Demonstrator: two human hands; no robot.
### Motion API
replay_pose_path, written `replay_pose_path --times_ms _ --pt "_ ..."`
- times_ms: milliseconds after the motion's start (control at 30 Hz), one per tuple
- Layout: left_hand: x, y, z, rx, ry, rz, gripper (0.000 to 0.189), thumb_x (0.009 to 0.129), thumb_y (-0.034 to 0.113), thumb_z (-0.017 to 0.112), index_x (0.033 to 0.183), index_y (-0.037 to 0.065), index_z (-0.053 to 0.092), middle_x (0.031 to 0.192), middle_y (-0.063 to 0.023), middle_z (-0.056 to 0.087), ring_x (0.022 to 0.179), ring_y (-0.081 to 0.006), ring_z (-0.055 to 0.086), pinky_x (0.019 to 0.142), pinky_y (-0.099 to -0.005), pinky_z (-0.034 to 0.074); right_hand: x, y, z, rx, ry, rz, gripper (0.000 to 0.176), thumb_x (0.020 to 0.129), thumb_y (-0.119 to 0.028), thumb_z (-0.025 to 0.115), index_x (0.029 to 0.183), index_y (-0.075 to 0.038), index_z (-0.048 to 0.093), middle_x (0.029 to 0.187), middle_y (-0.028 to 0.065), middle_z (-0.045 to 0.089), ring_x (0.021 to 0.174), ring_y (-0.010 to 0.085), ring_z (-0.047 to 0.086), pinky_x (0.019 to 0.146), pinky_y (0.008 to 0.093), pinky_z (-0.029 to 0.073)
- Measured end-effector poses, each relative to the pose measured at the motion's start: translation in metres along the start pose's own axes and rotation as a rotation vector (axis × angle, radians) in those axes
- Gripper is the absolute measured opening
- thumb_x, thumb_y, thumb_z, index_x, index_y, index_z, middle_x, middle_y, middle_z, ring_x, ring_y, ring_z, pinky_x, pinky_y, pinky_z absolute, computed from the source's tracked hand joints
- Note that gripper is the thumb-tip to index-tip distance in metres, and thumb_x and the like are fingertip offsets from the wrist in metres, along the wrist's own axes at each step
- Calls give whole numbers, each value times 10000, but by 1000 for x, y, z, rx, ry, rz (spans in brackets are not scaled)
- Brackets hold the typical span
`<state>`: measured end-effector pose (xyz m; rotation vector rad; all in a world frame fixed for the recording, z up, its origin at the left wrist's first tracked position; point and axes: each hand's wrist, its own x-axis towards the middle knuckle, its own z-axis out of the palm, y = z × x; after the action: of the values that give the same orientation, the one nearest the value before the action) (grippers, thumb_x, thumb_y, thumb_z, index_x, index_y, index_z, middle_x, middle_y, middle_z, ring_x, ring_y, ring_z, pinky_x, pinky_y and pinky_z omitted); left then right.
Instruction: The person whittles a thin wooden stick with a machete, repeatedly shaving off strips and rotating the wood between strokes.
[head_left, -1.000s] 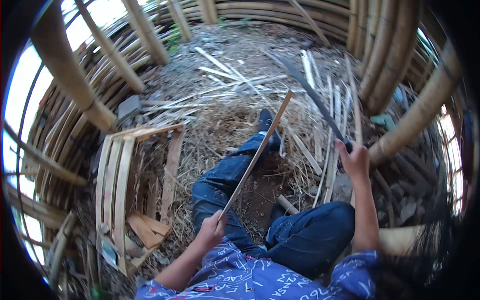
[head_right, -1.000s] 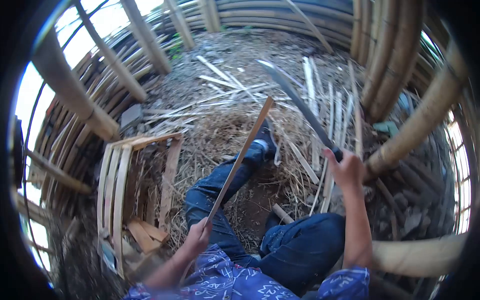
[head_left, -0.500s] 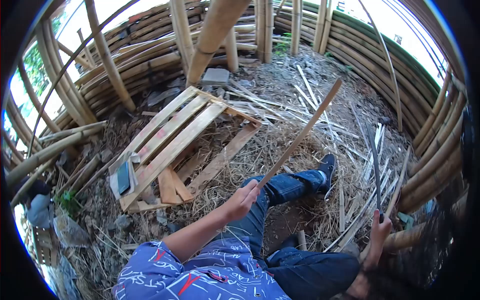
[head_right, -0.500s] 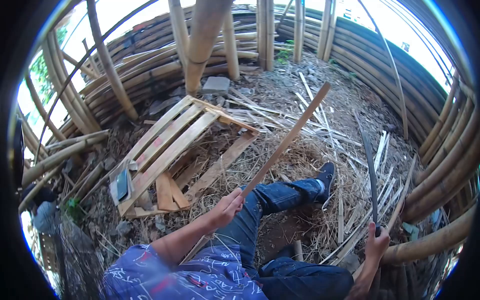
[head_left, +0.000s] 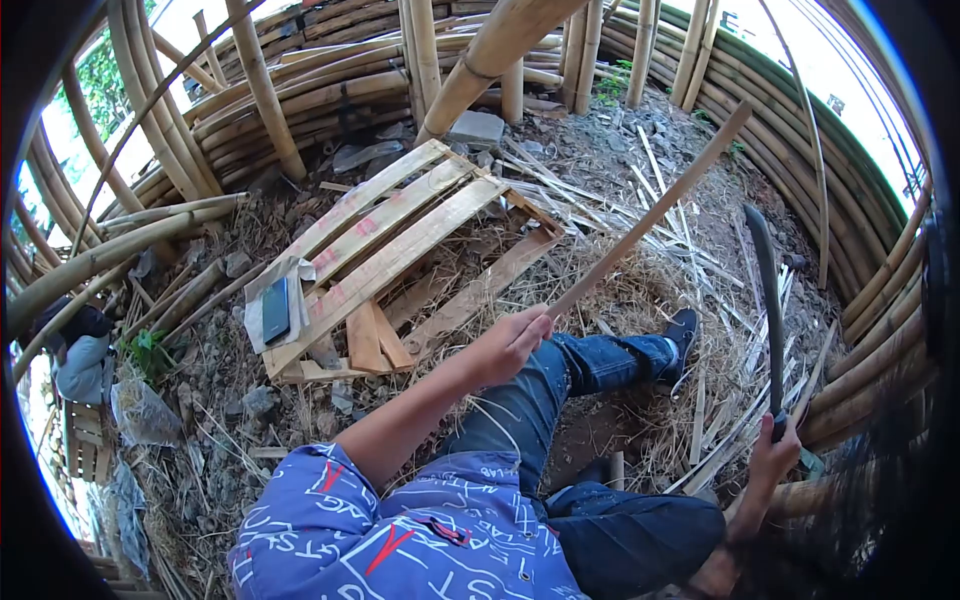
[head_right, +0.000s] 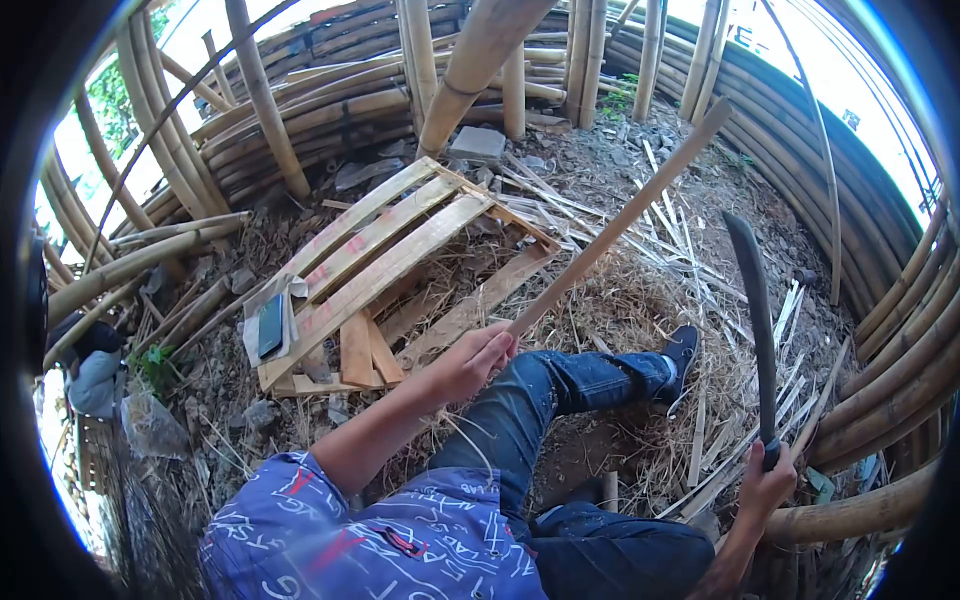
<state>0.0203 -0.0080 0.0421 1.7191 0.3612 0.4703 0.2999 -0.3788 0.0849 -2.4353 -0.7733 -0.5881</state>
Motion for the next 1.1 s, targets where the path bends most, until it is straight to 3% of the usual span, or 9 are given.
replay_pose_path --times_ms 133,167,333,467,800,967,1100 --pt "2 -3 -11 -46 -16 4 337 1037 316 341 843 78 481 692 3 432 658 -107 420 616 -263 382 0 2 4 31 24 -3 426 888 -419 625 775 -12 571 630 162 573 596 366 599 544 433 422" --pt "1 -4 -13 -76 -21 -14 337 1038 344 352 874 81 484 734 35 410 673 -70 378 616 -221 344 -1 4 4 28 20 -5 426 888 -419 625 775 -12 571 630 162 573 596 366 599 544 433 422" --pt "3 -5 -23 -91 11 4 347 1038 347 353 861 80 487 735 24 436 673 -70 390 616 -223 351 -3 10 6 -47 -52 -9 429 877 -422 635 769 -12 573 624 169 569 610 391 595 549 444 422" --pt "8 -6 -26 -22 58 15 346 1040 335 350 848 83 489 705 29 426 647 -68 396 582 -227 361 -3 1 6 -97 -44 -15 444 868 -443 639 760 -18 574 627 170 579 621 396 601 552 450 426" --pt "8 -7 -33 -158 -34 -46 322 1026 336 372 879 86 512 640 78 332 512 -26 292 442 -210 254 0 7 7 -17 -3 17 465 892 -462 604 776 -12 586 625 160 587 610 374 602 561 438 427" --pt "3 -4 -34 -385 -95 -182 165 861 180 391 896 81 518 635 81 306 500 -27 269 437 -201 239 0 0 4 14 -44 43 475 890 -466 606 781 -4 586 641 164 588 619 375 598 571 437 426" --pt "4 -24 -37 -460 -146 -235 128 826 131 384 878 85 491 653 63 326 508 -39 291 444 -209 256 -1 -2 6 -23 -42 9 470 879 -467 620 775 -10 589 651 169 586 620 379 600 564 433 431"
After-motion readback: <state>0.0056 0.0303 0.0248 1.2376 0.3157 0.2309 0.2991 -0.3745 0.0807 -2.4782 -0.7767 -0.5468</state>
